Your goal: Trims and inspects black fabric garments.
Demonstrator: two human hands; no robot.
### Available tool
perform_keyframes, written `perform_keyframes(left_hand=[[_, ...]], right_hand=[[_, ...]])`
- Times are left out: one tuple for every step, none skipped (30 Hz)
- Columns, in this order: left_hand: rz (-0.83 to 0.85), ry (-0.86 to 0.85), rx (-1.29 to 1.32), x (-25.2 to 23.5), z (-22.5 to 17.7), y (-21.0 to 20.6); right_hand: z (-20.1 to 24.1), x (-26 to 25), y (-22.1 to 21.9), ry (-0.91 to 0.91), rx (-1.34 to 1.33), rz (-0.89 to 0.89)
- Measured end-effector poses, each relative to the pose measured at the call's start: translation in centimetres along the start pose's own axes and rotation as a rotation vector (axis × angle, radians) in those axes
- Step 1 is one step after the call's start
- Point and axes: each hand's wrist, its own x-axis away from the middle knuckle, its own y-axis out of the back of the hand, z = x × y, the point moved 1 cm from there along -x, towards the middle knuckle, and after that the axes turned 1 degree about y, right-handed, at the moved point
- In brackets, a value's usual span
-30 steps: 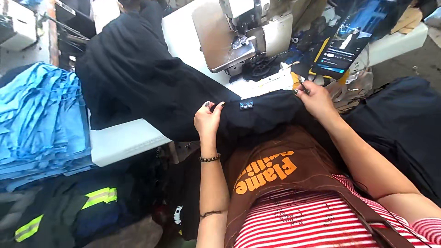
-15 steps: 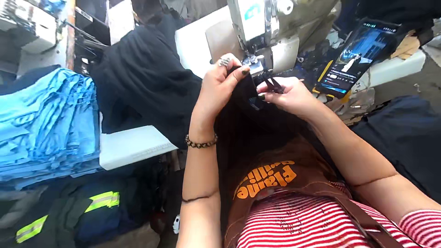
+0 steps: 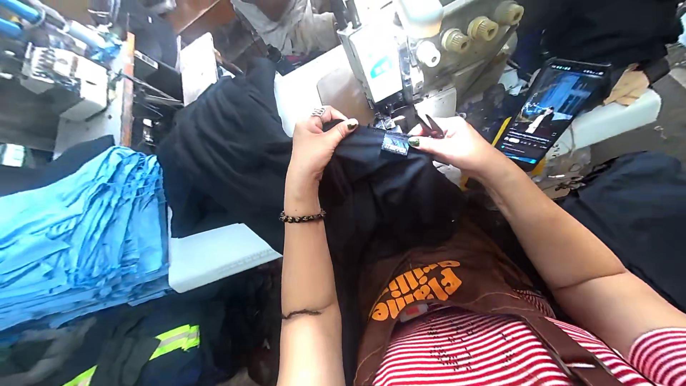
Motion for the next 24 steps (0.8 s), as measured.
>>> perform_keyframes(left_hand=[[-0.025,0.019,0.02,0.2,0.3,-0.2],[-0.046,0.032,0.037,0.3,0.5,-0.4],[-0.061,0.036,0.053,0.5,0.8,-0.6],[-0.067,0.034,0.063,0.7,1.1,-0.6],[-0.071,0.032,0.073,0.8,1.4,-0.7],[-0.074,0.031,0.086,0.9,1.5,-0.7],[-0.078,0.031,0.1,1.0,1.6,-0.7],[-0.081,0.036,0.113,1.1,1.5,-0.7],[-0.084,0.043,0.127,1.2,1.4,-0.7],[-0.084,0.049,0.134,1.4,1.3,-0.7],[-0.081,0.052,0.139,1.8,1.0,-0.7],[-0.07,0.05,0.136,2.4,0.6,-0.7],[-0.044,0.049,0.126,3.2,0.1,-0.7],[-0.015,0.052,0.138,3.8,-0.4,-0.6],[0.026,0.056,0.168,4.2,-0.8,-0.4],[0.081,0.058,0.208,4.4,-1.3,-0.3],[0.146,0.064,0.234,4.3,-1.7,0.0],[0.218,0.073,0.233,3.8,-2.1,0.3],[0.282,0.094,0.201,3.0,-2.5,0.6],[0.328,0.114,0.133,2.5,-3.1,0.8],[0.357,0.133,0.043,2.2,-3.9,0.8],[0.384,0.151,-0.052,2.1,-4.7,0.8],[0.411,0.171,-0.149,2.0,-5.6,0.7],[0.459,0.18,-0.241,2.0,-6.3,0.7]], right_hand=[[0.0,0.0,0.2,-0.009,-0.007,0.006],[0.0,0.0,0.3,-0.02,-0.012,0.013],[-0.1,0.0,0.4,-0.025,-0.017,0.018],[-0.1,0.0,0.4,-0.027,-0.022,0.023],[-0.1,0.0,0.4,-0.033,-0.021,0.032],[0.0,0.0,0.4,-0.044,-0.023,0.036],[0.0,0.0,0.4,-0.05,-0.022,0.04],[0.1,0.1,0.4,-0.056,-0.021,0.048],[0.2,0.1,0.4,-0.067,-0.024,0.056],[0.4,0.1,0.4,-0.079,-0.031,0.065],[0.5,0.2,0.4,-0.092,-0.046,0.074],[0.6,0.2,0.4,-0.099,-0.063,0.081],[0.7,0.3,0.5,-0.104,-0.08,0.084],[0.8,0.3,0.6,-0.111,-0.099,0.088],[0.9,0.3,0.6,-0.121,-0.116,0.094],[1.2,0.3,0.7,-0.14,-0.131,0.105],[1.6,0.3,0.7,-0.17,-0.141,0.122],[2.0,0.3,0.8,-0.201,-0.149,0.138],[2.4,0.3,0.9,-0.219,-0.145,0.162],[2.6,0.2,1.0,-0.226,-0.133,0.186],[2.9,0.1,1.0,-0.222,-0.108,0.207],[3.4,0.1,1.1,-0.215,-0.073,0.228],[4.0,0.1,1.2,-0.206,-0.031,0.249],[4.7,0.2,1.1,-0.191,-0.004,0.271]])
